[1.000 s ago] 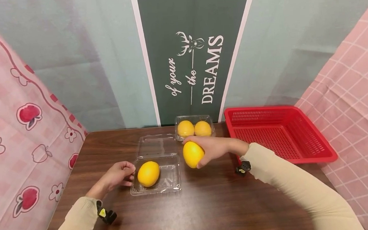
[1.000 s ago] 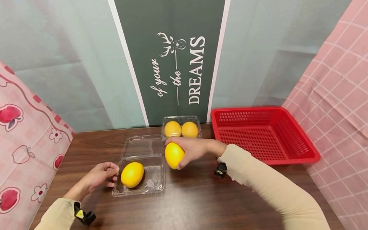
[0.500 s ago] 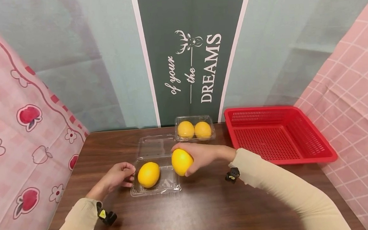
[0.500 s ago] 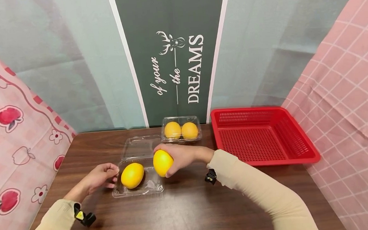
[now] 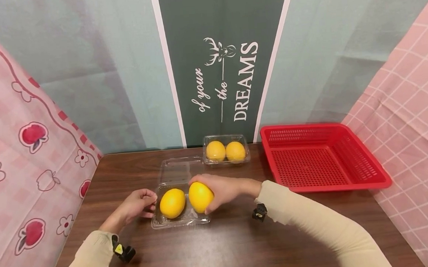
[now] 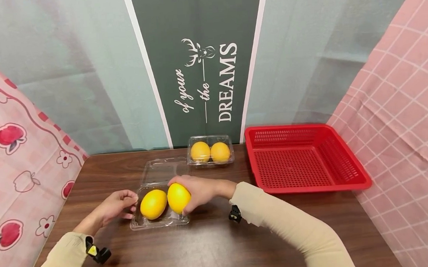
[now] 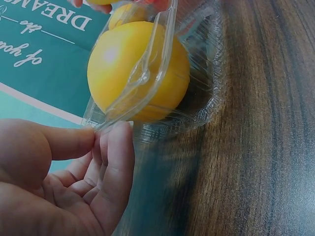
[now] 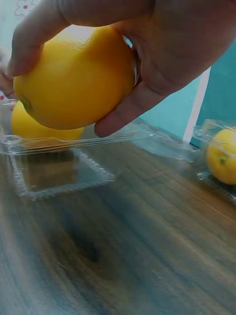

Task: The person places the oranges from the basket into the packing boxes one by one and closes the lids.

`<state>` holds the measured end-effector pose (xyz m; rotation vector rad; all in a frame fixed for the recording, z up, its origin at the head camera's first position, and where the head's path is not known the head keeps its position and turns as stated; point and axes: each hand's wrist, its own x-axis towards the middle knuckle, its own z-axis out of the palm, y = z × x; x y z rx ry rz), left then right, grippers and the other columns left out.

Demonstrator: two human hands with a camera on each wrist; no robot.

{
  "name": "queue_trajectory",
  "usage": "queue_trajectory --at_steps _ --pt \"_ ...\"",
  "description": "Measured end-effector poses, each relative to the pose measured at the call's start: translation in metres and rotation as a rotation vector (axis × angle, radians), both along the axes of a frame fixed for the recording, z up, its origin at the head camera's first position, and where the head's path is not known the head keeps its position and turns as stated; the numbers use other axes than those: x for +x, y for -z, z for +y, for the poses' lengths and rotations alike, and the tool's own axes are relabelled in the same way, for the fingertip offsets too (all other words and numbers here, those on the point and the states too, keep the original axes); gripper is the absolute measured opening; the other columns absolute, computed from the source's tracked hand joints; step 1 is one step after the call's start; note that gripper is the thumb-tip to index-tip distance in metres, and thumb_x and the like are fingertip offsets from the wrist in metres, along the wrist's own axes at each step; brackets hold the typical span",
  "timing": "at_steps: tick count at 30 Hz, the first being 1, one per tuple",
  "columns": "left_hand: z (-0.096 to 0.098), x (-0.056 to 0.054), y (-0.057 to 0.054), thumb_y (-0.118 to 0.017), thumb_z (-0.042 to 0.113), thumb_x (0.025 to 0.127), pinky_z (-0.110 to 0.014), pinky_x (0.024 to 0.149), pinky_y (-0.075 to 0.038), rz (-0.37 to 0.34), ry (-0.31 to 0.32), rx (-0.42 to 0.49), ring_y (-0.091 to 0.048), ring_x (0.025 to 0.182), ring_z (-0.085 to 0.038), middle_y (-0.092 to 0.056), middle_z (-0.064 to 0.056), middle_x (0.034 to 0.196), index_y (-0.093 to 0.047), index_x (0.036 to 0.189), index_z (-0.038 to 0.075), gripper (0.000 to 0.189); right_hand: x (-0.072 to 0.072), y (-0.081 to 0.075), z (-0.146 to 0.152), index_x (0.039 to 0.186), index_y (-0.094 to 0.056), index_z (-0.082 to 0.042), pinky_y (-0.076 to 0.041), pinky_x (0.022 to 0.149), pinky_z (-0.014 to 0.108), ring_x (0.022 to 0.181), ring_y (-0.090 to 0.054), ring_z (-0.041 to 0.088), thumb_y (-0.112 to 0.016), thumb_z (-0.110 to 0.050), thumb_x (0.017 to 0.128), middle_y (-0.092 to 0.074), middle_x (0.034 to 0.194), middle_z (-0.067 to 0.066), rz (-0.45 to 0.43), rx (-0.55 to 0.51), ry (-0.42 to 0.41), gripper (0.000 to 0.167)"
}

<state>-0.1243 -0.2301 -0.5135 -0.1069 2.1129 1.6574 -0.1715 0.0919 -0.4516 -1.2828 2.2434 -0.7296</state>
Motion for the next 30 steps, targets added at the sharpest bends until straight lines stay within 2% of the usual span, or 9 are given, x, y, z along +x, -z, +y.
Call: queue_trajectory --at_steps 10,15,23,30 --pt "0.000 -0.001 0.002 -0.052 0.005 0.106 -0.034 0.065 -0.064 0.002 -0.005 0.003 -0.059 0.080 -0.019 -0.056 -0.010 0.092 -0.054 0.112 -0.011 0.017 0.004 0.014 -0.020 0.145 -0.043 -0.008 -0.047 0.097 0.030 0.115 -0.051 0.015 -0.089 -0.017 0.072 -0.050 0.137 0.009 0.049 -0.029 0.015 0.087" --pt "0.000 -0.001 0.001 -0.052 0.005 0.106 -0.035 0.066 -0.064 -0.002 -0.002 0.003 -0.059 0.080 -0.019 -0.057 -0.010 0.092 -0.054 0.113 -0.011 0.018 0.008 0.020 -0.027 0.144 -0.044 -0.011 -0.048 0.095 0.029 0.113 -0.051 0.014 -0.089 -0.014 0.071 -0.050 0.134 0.010 0.074 0.004 0.025 0.086" --pt "0.001 -0.001 0.001 -0.051 0.005 0.106 -0.034 0.065 -0.064 -0.002 -0.004 0.016 -0.059 0.080 -0.018 -0.057 -0.009 0.091 -0.054 0.112 -0.011 0.017 0.011 0.029 -0.033 0.145 -0.045 -0.016 -0.048 0.098 0.030 0.117 -0.052 0.015 -0.090 -0.016 0.070 -0.050 0.139 0.008 0.169 0.074 0.035 0.088" --pt "0.001 -0.001 0.001 -0.051 0.005 0.106 -0.033 0.066 -0.063 -0.007 -0.007 0.016 -0.059 0.082 -0.019 -0.056 -0.009 0.093 -0.054 0.112 -0.010 0.017 0.011 0.033 -0.036 0.146 -0.044 -0.017 -0.048 0.098 0.030 0.116 -0.053 0.016 -0.090 -0.022 0.073 -0.049 0.140 0.008 0.182 0.106 0.038 0.086"
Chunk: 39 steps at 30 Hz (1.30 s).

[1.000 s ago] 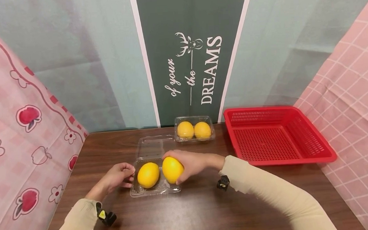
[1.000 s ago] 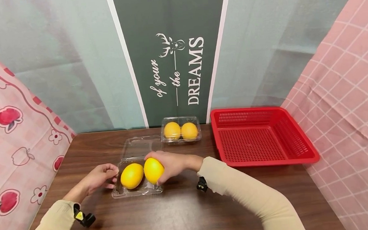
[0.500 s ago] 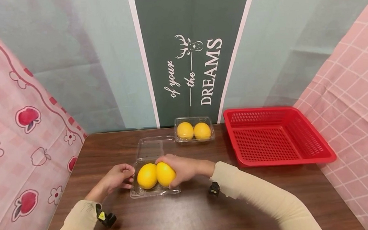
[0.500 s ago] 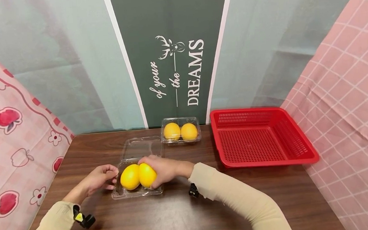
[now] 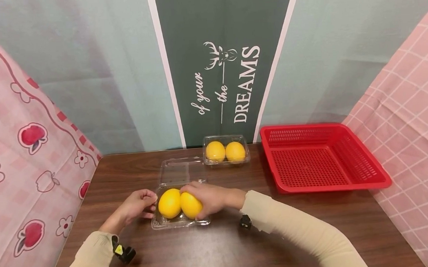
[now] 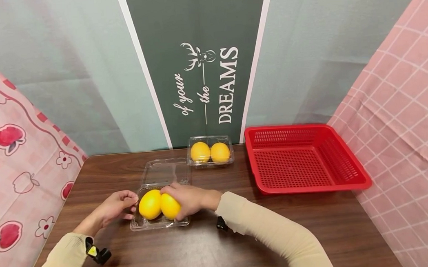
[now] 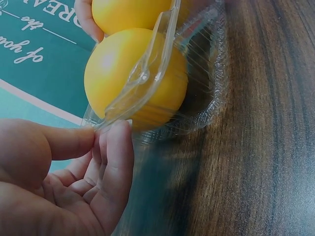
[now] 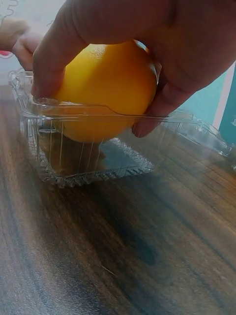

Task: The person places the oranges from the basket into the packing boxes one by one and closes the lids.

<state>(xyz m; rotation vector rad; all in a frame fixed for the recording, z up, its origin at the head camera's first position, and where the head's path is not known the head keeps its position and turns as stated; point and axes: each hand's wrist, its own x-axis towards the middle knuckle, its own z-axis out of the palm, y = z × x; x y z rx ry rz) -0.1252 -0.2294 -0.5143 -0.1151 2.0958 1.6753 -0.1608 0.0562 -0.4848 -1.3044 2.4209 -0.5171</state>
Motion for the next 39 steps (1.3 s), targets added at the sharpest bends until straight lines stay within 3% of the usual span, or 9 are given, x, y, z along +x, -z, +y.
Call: queue_trajectory --at_steps 5,11,20,26,34,39 --pt "-0.0003 0.0001 -0.0006 -0.051 0.005 0.106 -0.033 0.065 -0.063 0.000 0.000 -0.004 -0.058 0.082 -0.019 -0.056 -0.010 0.093 -0.054 0.112 -0.010 0.017 0.0014 -0.0015 -0.0019 0.148 -0.040 -0.013 -0.050 0.097 0.028 0.113 -0.055 0.017 -0.089 -0.028 0.076 -0.049 0.139 0.011 0.016 0.050 0.010 0.088" --pt "-0.0004 -0.0006 -0.0005 -0.051 0.006 0.106 -0.033 0.066 -0.063 0.004 0.003 -0.005 -0.059 0.082 -0.019 -0.057 -0.009 0.093 -0.054 0.113 -0.010 0.018 0.0048 -0.0052 -0.0037 0.153 -0.027 -0.005 -0.048 0.107 0.031 0.122 -0.055 0.022 -0.086 -0.037 0.080 -0.048 0.142 0.017 0.049 0.129 0.037 0.098" --pt "-0.0018 -0.0010 0.0009 -0.052 0.006 0.106 -0.034 0.066 -0.064 0.006 -0.001 0.000 -0.059 0.083 -0.020 -0.057 -0.009 0.093 -0.054 0.113 -0.011 0.018 0.0095 -0.0055 -0.0057 0.141 -0.048 -0.012 -0.054 0.085 0.025 0.103 -0.056 0.013 -0.080 -0.045 0.085 -0.056 0.123 0.004 0.199 0.182 0.013 0.073" --pt "-0.0011 -0.0002 0.0014 -0.052 0.006 0.106 -0.035 0.067 -0.064 0.007 0.002 -0.002 -0.059 0.083 -0.020 -0.057 -0.010 0.093 -0.054 0.113 -0.011 0.019 0.0098 -0.0037 -0.0044 0.138 -0.047 -0.014 -0.055 0.087 0.026 0.104 -0.058 0.013 -0.079 -0.047 0.086 -0.055 0.126 0.004 0.198 0.163 0.021 0.069" --pt "-0.0009 -0.0003 0.0014 -0.052 0.006 0.106 -0.034 0.067 -0.064 0.011 0.007 0.004 -0.059 0.083 -0.019 -0.057 -0.009 0.094 -0.054 0.113 -0.011 0.018 0.0060 -0.0051 -0.0038 0.133 -0.061 -0.011 -0.050 0.083 0.024 0.103 -0.050 0.016 -0.075 -0.060 0.085 -0.055 0.118 0.002 0.370 0.193 0.008 0.070" --pt "-0.0007 0.0000 0.0020 -0.052 0.006 0.106 -0.034 0.067 -0.064 0.010 0.006 0.004 -0.058 0.082 -0.019 -0.056 -0.009 0.093 -0.054 0.113 -0.011 0.018 0.0035 -0.0046 -0.0008 0.135 -0.061 -0.014 -0.051 0.087 0.025 0.106 -0.052 0.015 -0.076 -0.056 0.086 -0.057 0.120 0.001 0.360 0.166 0.019 0.066"
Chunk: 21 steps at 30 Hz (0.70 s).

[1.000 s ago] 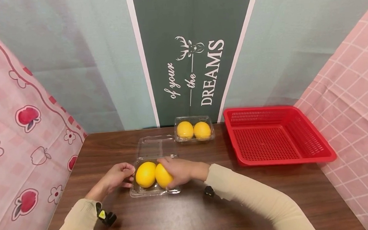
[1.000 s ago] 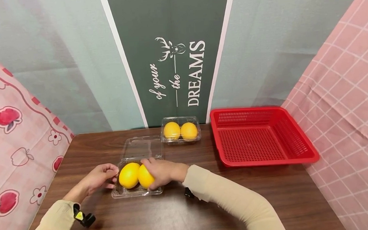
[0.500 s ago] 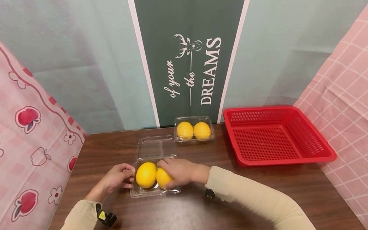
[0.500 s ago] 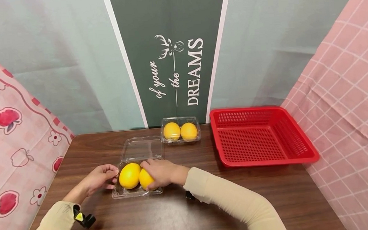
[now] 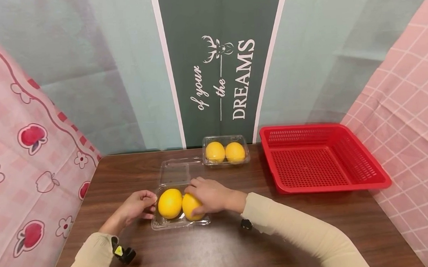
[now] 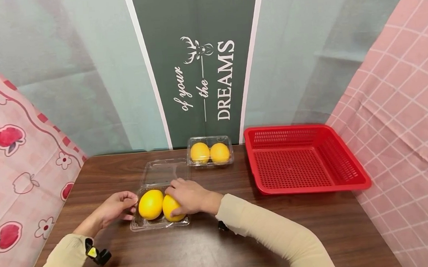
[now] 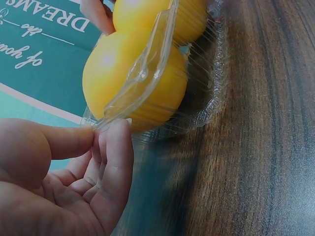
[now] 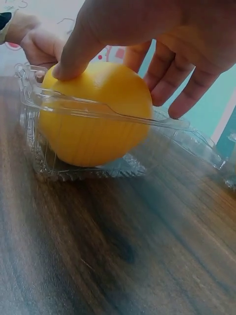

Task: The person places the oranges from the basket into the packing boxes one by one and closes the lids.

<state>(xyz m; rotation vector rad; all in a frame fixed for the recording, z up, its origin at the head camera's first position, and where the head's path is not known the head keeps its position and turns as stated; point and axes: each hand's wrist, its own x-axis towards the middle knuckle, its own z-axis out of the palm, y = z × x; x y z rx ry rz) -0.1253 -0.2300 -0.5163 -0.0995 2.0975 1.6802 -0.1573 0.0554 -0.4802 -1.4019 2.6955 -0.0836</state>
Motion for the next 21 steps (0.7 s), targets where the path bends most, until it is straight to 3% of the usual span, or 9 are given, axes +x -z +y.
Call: queue_trajectory --at_steps 8,15,21 --pt "-0.0017 -0.0006 0.0003 -0.052 0.006 0.106 -0.035 0.067 -0.064 -0.002 -0.001 0.001 -0.058 0.083 -0.019 -0.056 -0.009 0.093 -0.053 0.114 -0.011 0.019 -0.0037 -0.0024 0.0055 0.131 -0.063 -0.015 -0.053 0.087 0.029 0.105 -0.058 0.016 -0.073 -0.043 0.093 -0.062 0.119 0.001 0.005 -0.026 0.016 0.048" --pt "-0.0029 -0.0008 0.0002 -0.052 0.008 0.106 -0.034 0.068 -0.064 -0.007 0.006 0.001 -0.058 0.083 -0.020 -0.056 -0.009 0.094 -0.053 0.115 -0.011 0.021 -0.0053 -0.0013 0.0071 0.137 -0.062 -0.011 -0.053 0.091 0.031 0.108 -0.059 0.019 -0.068 -0.042 0.097 -0.063 0.122 0.004 0.023 -0.014 0.004 0.051" --pt "-0.0009 0.0004 0.0001 -0.052 0.006 0.106 -0.035 0.067 -0.064 -0.007 -0.001 0.001 -0.058 0.083 -0.019 -0.056 -0.009 0.093 -0.053 0.114 -0.011 0.019 -0.0074 0.0013 0.0086 0.138 -0.062 -0.011 -0.054 0.094 0.030 0.110 -0.060 0.019 -0.070 -0.039 0.097 -0.063 0.125 0.005 -0.013 -0.052 0.027 0.051"
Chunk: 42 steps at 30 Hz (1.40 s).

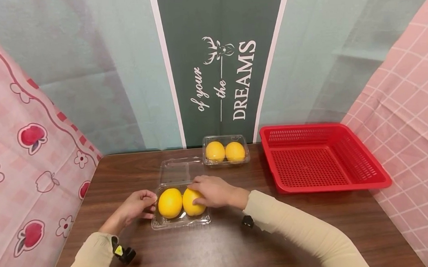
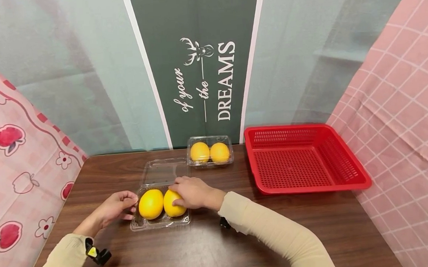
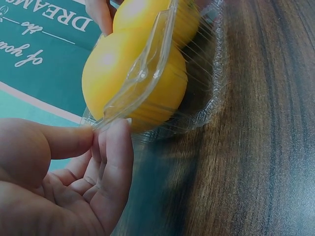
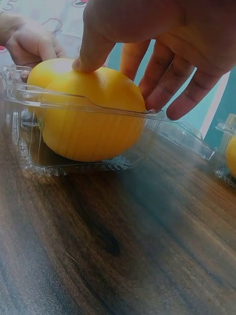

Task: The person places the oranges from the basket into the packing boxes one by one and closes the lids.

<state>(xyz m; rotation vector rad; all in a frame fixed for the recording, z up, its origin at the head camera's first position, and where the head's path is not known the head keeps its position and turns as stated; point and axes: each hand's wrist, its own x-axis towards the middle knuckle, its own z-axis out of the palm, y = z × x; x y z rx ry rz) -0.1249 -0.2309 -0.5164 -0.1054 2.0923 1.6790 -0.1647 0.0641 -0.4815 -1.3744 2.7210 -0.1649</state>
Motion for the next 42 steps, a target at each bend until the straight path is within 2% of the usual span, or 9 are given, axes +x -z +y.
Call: queue_trajectory --at_steps 9,16,21,25,29,34,38,42 --pt "-0.001 0.001 -0.001 -0.052 0.007 0.106 -0.035 0.068 -0.064 0.003 0.008 0.010 -0.059 0.083 -0.020 -0.056 -0.009 0.093 -0.053 0.115 -0.011 0.020 -0.004 0.003 0.003 0.134 -0.065 -0.014 -0.054 0.094 0.029 0.111 -0.059 0.016 -0.074 -0.042 0.093 -0.065 0.123 0.002 -0.039 -0.058 0.021 0.051" --pt "-0.003 -0.001 0.002 -0.053 0.011 0.106 -0.035 0.072 -0.064 0.004 0.031 0.016 -0.059 0.085 -0.022 -0.057 -0.011 0.096 -0.053 0.118 -0.010 0.023 -0.008 0.005 0.007 0.127 -0.069 -0.013 -0.053 0.096 0.028 0.111 -0.059 0.015 -0.073 -0.041 0.094 -0.066 0.120 0.000 -0.099 -0.174 0.060 0.043" --pt "-0.005 -0.002 0.006 -0.054 0.014 0.106 -0.035 0.072 -0.064 0.019 0.042 0.028 -0.059 0.086 -0.022 -0.057 -0.011 0.097 -0.052 0.119 -0.009 0.026 -0.012 0.009 0.011 0.122 -0.069 -0.013 -0.053 0.098 0.033 0.111 -0.061 0.017 -0.072 -0.034 0.095 -0.067 0.118 0.001 -0.095 -0.304 0.143 0.034" --pt "-0.004 -0.004 0.009 -0.055 0.015 0.106 -0.035 0.074 -0.063 0.036 0.017 0.038 -0.060 0.088 -0.021 -0.060 -0.011 0.101 -0.048 0.126 -0.010 0.032 -0.014 0.013 0.015 0.120 -0.066 -0.008 -0.054 0.097 0.037 0.107 -0.062 0.021 -0.072 -0.027 0.095 -0.066 0.115 0.006 -0.119 -0.410 0.259 0.032" --pt "-0.003 -0.006 0.010 -0.057 0.015 0.105 -0.038 0.081 -0.063 0.048 -0.004 0.055 -0.062 0.097 -0.021 -0.060 -0.019 0.119 -0.041 0.138 -0.011 0.045 -0.014 0.019 0.018 0.122 -0.060 -0.001 -0.055 0.091 0.040 0.100 -0.060 0.024 -0.073 -0.022 0.093 -0.063 0.112 0.012 -0.190 -0.493 0.403 0.038" --pt "-0.003 -0.007 0.009 -0.057 0.015 0.105 -0.043 0.090 -0.060 0.056 0.001 0.079 -0.061 0.114 -0.028 -0.044 -0.034 0.143 -0.032 0.149 -0.011 0.057 -0.013 0.025 0.020 0.125 -0.052 0.005 -0.056 0.083 0.039 0.090 -0.058 0.024 -0.073 -0.023 0.092 -0.059 0.104 0.013 -0.352 -0.526 0.553 0.048" --pt "-0.002 -0.007 0.009 -0.056 0.013 0.105 -0.045 0.090 -0.060 0.085 0.016 0.087 -0.059 0.121 -0.032 -0.040 -0.036 0.148 -0.031 0.151 -0.010 0.057 -0.012 0.026 0.021 0.135 -0.046 0.011 -0.057 0.088 0.043 0.097 -0.062 0.027 -0.070 -0.024 0.096 -0.063 0.111 0.018 -0.494 -0.520 0.577 0.058" --pt "-0.001 -0.007 0.010 -0.056 0.009 0.105 -0.045 0.088 -0.061 0.117 0.025 0.109 -0.061 0.120 -0.033 -0.044 -0.036 0.146 -0.032 0.150 -0.011 0.055 -0.012 0.028 0.021 0.144 -0.041 0.012 -0.057 0.093 0.044 0.100 -0.065 0.027 -0.067 -0.024 0.098 -0.065 0.120 0.020 -0.566 -0.499 0.574 0.064"
